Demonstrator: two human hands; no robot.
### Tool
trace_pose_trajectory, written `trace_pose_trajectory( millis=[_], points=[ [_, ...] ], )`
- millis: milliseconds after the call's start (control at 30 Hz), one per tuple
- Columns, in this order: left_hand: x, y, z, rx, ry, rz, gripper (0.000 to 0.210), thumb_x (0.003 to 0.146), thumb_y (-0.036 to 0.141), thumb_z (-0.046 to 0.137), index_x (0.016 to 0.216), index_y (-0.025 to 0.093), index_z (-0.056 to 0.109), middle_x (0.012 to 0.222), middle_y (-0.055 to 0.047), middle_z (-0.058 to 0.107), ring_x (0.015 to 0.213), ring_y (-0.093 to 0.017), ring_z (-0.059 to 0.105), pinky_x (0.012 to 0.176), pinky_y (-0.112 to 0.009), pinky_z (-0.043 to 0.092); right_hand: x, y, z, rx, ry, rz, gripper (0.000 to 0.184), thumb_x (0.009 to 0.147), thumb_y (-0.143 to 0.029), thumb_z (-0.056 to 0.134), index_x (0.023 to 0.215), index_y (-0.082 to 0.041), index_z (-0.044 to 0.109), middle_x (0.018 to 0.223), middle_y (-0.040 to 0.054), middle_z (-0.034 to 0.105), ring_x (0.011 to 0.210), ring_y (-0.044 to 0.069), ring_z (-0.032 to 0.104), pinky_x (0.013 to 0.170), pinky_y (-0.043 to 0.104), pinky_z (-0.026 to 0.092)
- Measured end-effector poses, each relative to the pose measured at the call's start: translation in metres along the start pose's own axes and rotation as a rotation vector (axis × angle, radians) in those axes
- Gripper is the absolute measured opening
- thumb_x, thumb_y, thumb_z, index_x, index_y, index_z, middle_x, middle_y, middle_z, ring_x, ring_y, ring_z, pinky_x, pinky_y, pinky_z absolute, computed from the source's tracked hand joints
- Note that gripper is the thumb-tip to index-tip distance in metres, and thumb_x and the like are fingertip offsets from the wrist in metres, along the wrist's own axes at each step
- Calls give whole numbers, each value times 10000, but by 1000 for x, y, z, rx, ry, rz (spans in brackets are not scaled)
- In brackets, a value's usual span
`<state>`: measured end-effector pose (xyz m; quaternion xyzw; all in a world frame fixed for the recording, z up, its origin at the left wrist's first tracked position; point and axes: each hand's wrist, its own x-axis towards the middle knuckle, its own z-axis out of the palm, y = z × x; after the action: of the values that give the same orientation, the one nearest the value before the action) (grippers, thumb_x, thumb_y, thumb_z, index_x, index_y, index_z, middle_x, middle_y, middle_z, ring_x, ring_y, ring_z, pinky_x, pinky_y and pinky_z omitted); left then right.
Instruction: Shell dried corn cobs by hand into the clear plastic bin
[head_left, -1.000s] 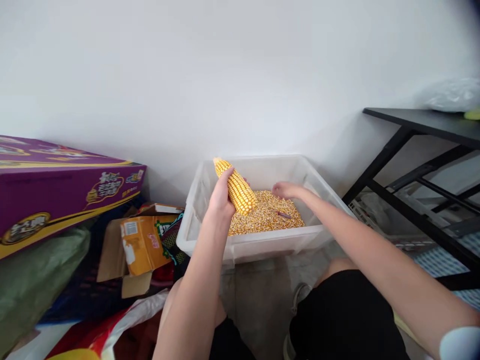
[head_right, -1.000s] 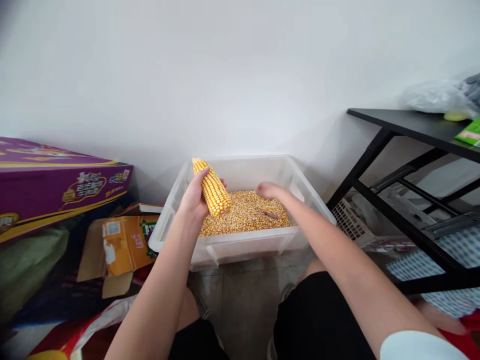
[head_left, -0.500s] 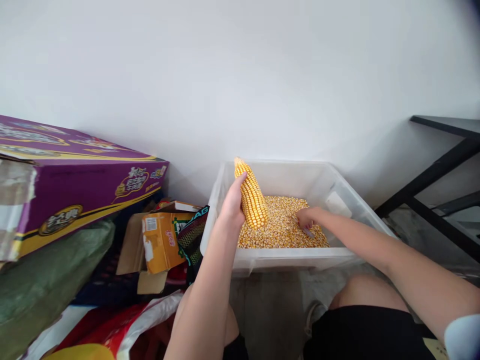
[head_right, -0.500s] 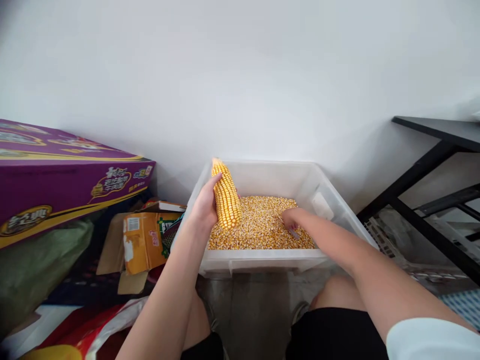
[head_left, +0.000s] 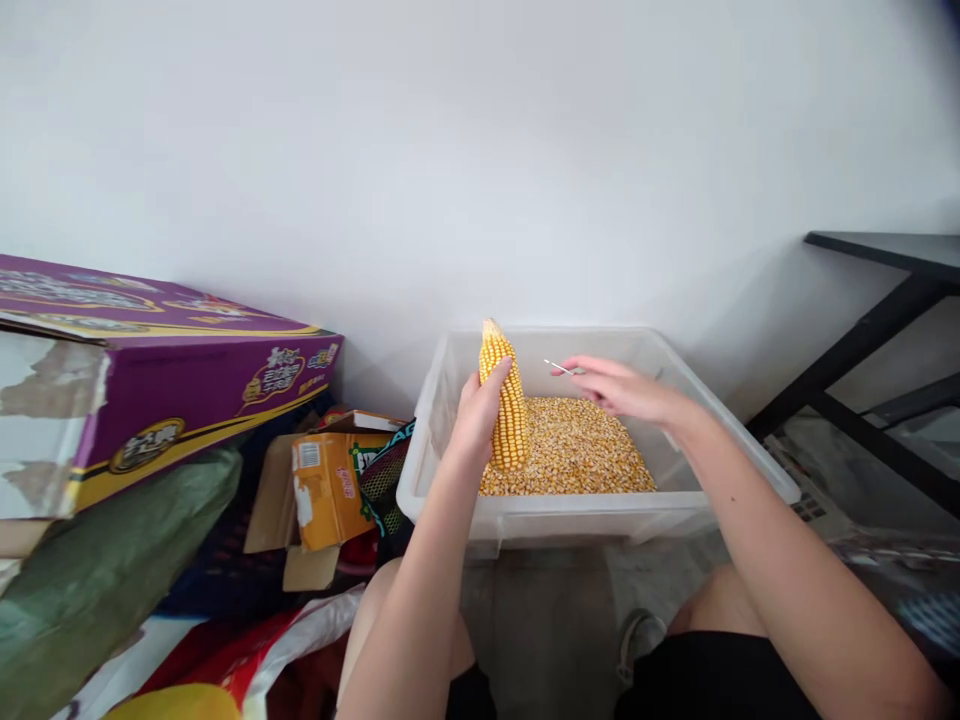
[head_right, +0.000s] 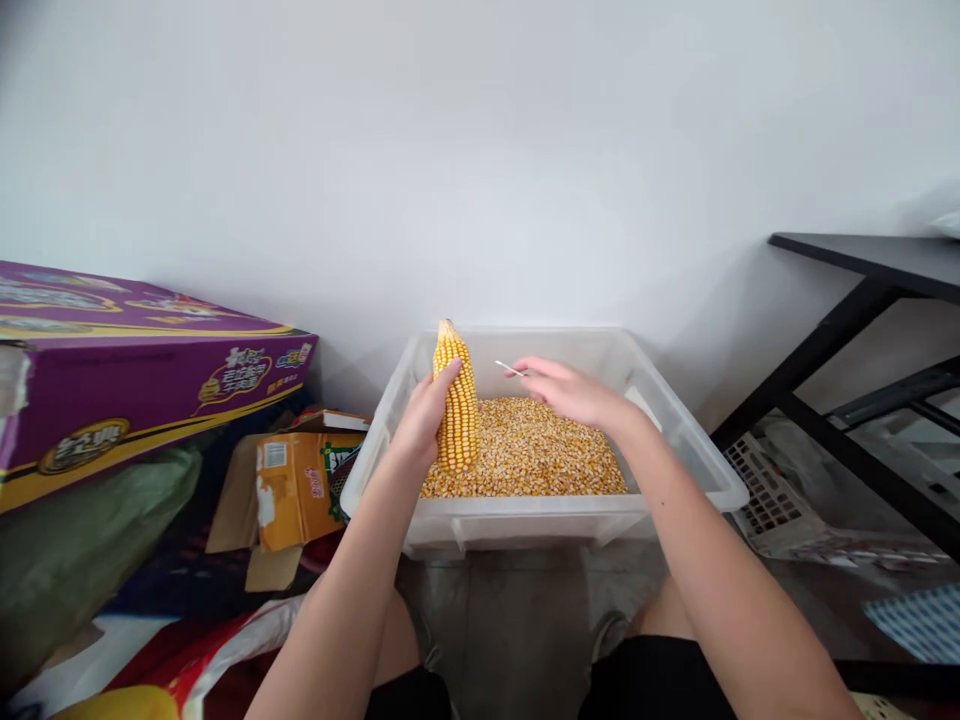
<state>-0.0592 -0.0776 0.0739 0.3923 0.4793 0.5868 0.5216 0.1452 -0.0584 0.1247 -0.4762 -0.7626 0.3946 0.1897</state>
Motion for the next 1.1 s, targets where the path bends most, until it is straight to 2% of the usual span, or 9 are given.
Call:
trace_pose_trajectory(
  millis=[67, 133, 267, 367, 533, 700, 833, 900, 1100],
  points=[
    [-2, -2, 1, 75, 21, 26, 543, 726, 576, 587, 1067, 154, 564, 825, -90, 634, 744, -196, 609, 682, -312, 472, -13, -11, 15, -124, -34, -90, 393, 911, -376, 388, 1265, -261, 517, 1004, 68, 633, 840, 176, 584, 673, 275, 465],
    [-4, -3, 3, 139, 43, 46, 546, 724, 579, 585, 1063, 152, 561, 822, -84, 628, 743, -196, 604, 672, -306, 467, -20, -16, 26, -182, -64, -157, 407, 915, -375, 389, 1294, -278, 503, 1171, 60, 597, 1035, 208, 547, 841, 332, 445],
    [-6, -4, 4, 224, 82, 93, 509, 722, 568, 586, 1027, 160, 574, 818, -72, 620, 754, -197, 594, 662, -295, 459, -25, -14, 33, -198, -89, -204, 416, 918, -332, 379, 1321, -300, 474, 1297, 23, 528, 1163, 209, 486, 954, 369, 389],
    [-8, -3, 5, 283, 108, 119, 488, 720, 572, 583, 985, 163, 581, 816, -66, 615, 762, -198, 585, 661, -297, 454, -27, -13, 34, -221, -77, -208, 418, 917, -314, 371, 1321, -292, 476, 1280, 26, 543, 1108, 203, 531, 921, 358, 412],
    [-13, -1, 6, 416, 130, 185, 464, 724, 570, 576, 930, 155, 579, 796, -54, 597, 765, -201, 567, 667, -309, 437, -29, -14, 37, -270, -102, -178, 427, 901, -305, 389, 1311, -254, 495, 1117, 66, 646, 861, 186, 614, 788, 335, 458],
    [-17, 1, 9, 606, 135, 253, 408, 762, 552, 531, 896, 168, 560, 815, -40, 591, 766, -185, 544, 670, -296, 402, -29, -13, 37, -234, -114, -145, 409, 892, -301, 401, 1269, -232, 546, 1043, 90, 660, 825, 188, 592, 703, 302, 448],
    [-18, 1, 13, 666, 152, 294, 367, 785, 539, 507, 865, 182, 540, 796, -30, 581, 738, -173, 527, 661, -291, 384, -25, -6, 39, -63, -241, -28, 425, 909, -318, 348, 1285, -209, 513, 866, 64, 657, 578, 118, 522, 521, 243, 395],
    [-18, 1, 14, 671, 170, 301, 345, 779, 527, 520, 840, 188, 533, 757, -24, 565, 703, -166, 511, 646, -288, 375, -23, -3, 42, 0, -251, 31, 420, 916, -335, 322, 1258, -202, 527, 831, 55, 643, 490, 93, 451, 454, 235, 343],
    [-18, 1, 11, 615, 145, 283, 312, 665, 424, 652, 830, 186, 537, 760, -31, 566, 691, -169, 506, 622, -280, 379, -27, -10, 52, -11, -204, 23, 350, 913, -297, 312, 1036, -168, 614, 813, 54, 633, 514, 88, 462, 461, 234, 312]
  ],
)
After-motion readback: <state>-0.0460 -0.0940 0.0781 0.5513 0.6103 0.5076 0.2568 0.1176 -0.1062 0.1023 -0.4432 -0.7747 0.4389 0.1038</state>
